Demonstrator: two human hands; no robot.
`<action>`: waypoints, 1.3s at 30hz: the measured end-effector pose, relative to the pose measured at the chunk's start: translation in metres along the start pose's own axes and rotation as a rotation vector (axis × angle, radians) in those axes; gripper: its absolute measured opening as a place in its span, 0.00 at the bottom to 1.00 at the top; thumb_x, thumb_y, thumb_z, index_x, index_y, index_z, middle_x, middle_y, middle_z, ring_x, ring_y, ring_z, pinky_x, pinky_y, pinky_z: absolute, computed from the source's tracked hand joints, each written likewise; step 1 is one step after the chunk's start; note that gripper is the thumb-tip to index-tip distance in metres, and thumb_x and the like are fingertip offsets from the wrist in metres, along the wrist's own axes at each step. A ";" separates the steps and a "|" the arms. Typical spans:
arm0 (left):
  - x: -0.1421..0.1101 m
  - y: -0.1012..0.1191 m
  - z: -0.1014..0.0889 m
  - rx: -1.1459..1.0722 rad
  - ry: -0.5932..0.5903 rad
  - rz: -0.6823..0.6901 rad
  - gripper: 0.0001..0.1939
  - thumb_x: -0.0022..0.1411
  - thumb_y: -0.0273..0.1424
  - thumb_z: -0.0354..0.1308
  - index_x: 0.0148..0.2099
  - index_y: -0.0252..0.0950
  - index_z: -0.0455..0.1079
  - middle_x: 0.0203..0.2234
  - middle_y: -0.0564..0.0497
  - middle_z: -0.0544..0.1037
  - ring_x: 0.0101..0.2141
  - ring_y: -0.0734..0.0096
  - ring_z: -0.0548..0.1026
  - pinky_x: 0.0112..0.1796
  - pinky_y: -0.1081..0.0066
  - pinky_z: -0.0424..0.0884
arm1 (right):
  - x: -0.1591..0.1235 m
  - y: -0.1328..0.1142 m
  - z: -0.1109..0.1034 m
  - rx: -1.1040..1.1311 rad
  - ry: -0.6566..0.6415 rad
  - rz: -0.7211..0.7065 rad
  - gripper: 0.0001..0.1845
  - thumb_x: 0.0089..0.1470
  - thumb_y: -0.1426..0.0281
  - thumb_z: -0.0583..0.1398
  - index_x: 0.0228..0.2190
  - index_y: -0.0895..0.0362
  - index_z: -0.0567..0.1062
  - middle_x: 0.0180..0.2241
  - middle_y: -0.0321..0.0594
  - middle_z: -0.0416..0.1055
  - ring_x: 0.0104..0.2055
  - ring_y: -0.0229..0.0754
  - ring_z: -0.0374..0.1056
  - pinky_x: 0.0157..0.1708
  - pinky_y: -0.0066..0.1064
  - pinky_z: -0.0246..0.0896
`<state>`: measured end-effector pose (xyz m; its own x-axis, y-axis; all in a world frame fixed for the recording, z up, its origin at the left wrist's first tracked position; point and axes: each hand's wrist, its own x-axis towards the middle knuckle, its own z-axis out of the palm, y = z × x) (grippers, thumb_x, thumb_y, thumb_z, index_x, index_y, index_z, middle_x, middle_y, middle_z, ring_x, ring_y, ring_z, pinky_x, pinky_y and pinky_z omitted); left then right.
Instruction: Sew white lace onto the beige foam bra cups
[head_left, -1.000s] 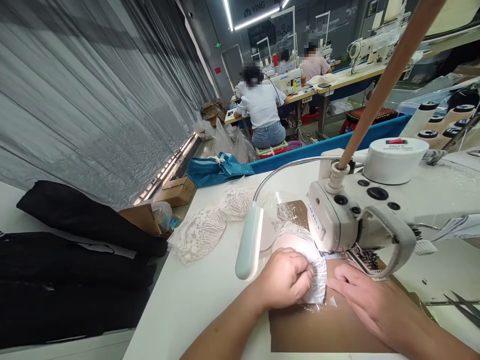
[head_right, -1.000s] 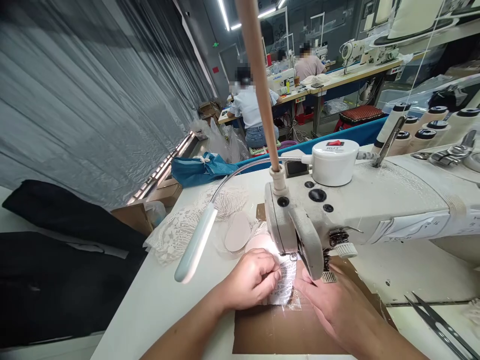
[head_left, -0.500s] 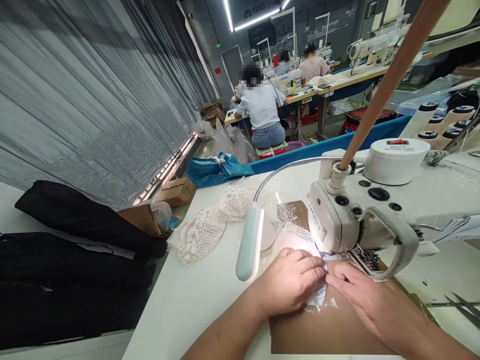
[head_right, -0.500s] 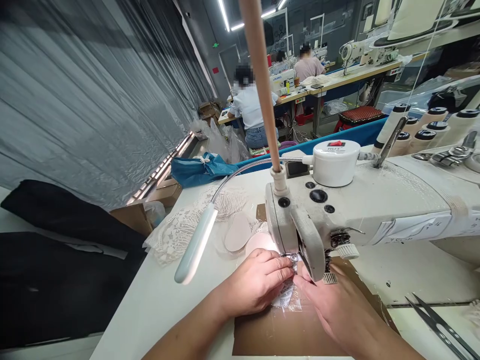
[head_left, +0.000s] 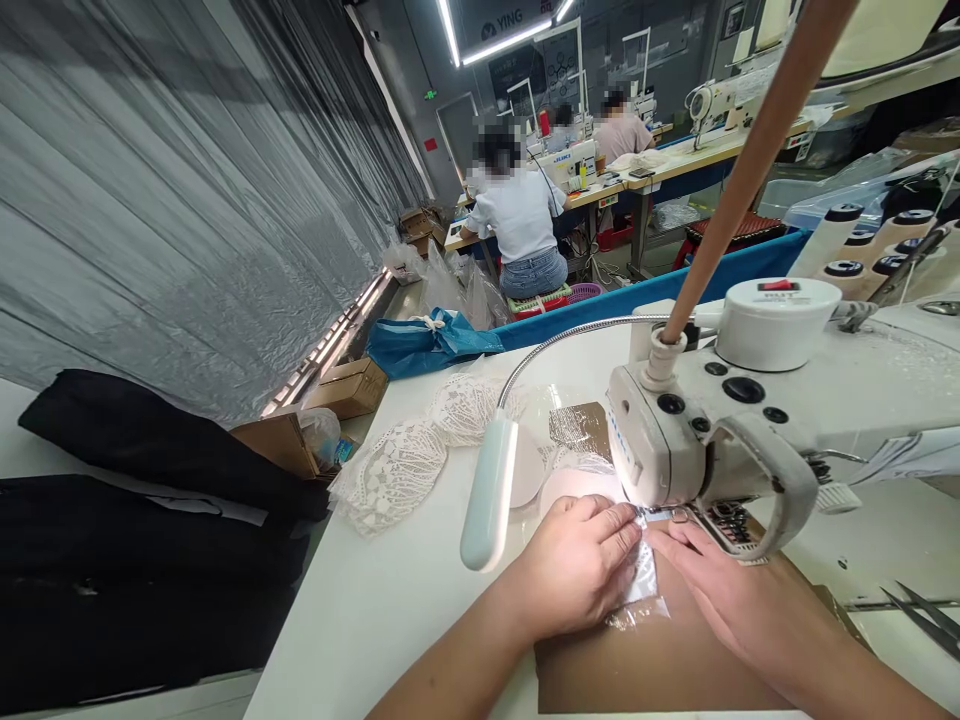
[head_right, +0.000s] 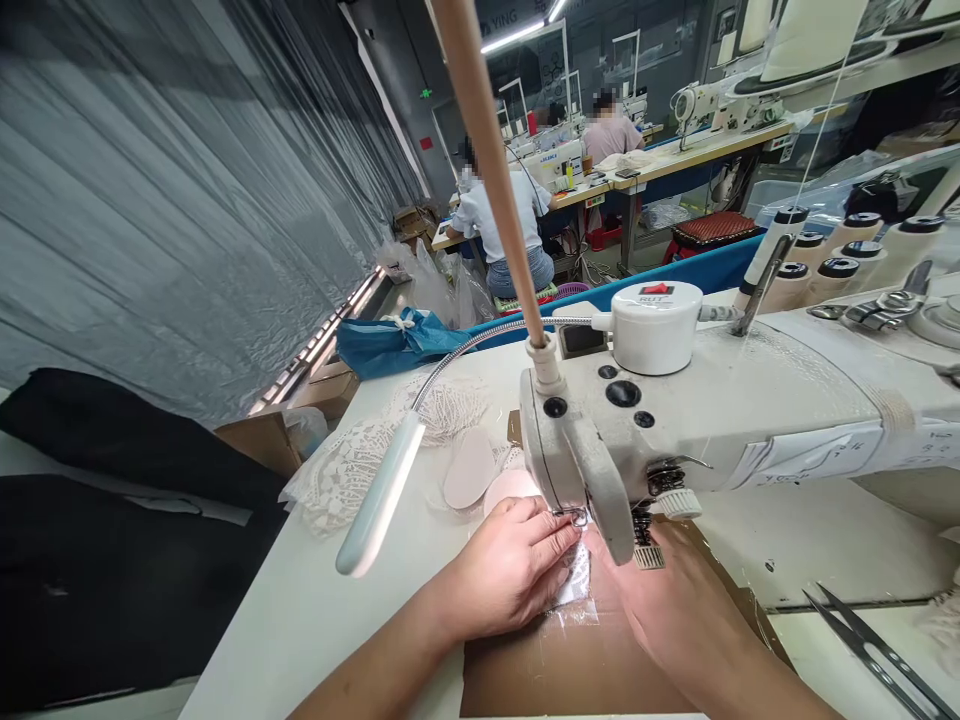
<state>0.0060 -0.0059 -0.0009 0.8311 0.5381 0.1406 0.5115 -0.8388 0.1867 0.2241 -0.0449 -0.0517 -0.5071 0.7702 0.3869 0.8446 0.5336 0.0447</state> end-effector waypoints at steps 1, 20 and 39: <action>0.000 0.000 0.000 -0.005 0.000 -0.004 0.21 0.70 0.35 0.44 0.59 0.32 0.65 0.54 0.41 0.72 0.46 0.57 0.70 0.42 0.62 0.67 | 0.002 0.000 -0.001 0.011 -0.006 0.014 0.26 0.53 0.81 0.48 0.46 0.53 0.77 0.35 0.48 0.77 0.44 0.55 0.73 0.36 0.45 0.67; -0.001 -0.006 0.006 0.021 0.029 -0.038 0.22 0.68 0.38 0.47 0.58 0.32 0.64 0.52 0.40 0.73 0.46 0.56 0.69 0.41 0.61 0.64 | -0.008 0.000 -0.009 0.368 -0.058 -0.062 0.27 0.50 0.83 0.47 0.45 0.51 0.72 0.31 0.39 0.69 0.25 0.40 0.63 0.23 0.31 0.48; 0.002 -0.001 0.003 -0.005 0.029 -0.047 0.14 0.70 0.30 0.45 0.53 0.35 0.67 0.53 0.47 0.73 0.47 0.59 0.67 0.41 0.63 0.61 | -0.005 0.002 -0.002 -0.007 -0.014 -0.038 0.30 0.46 0.83 0.49 0.47 0.51 0.74 0.35 0.45 0.77 0.30 0.47 0.73 0.22 0.34 0.58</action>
<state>0.0072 -0.0041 -0.0034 0.7998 0.5787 0.1592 0.5482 -0.8123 0.1989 0.2283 -0.0486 -0.0515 -0.5408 0.7543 0.3722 0.8260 0.5599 0.0655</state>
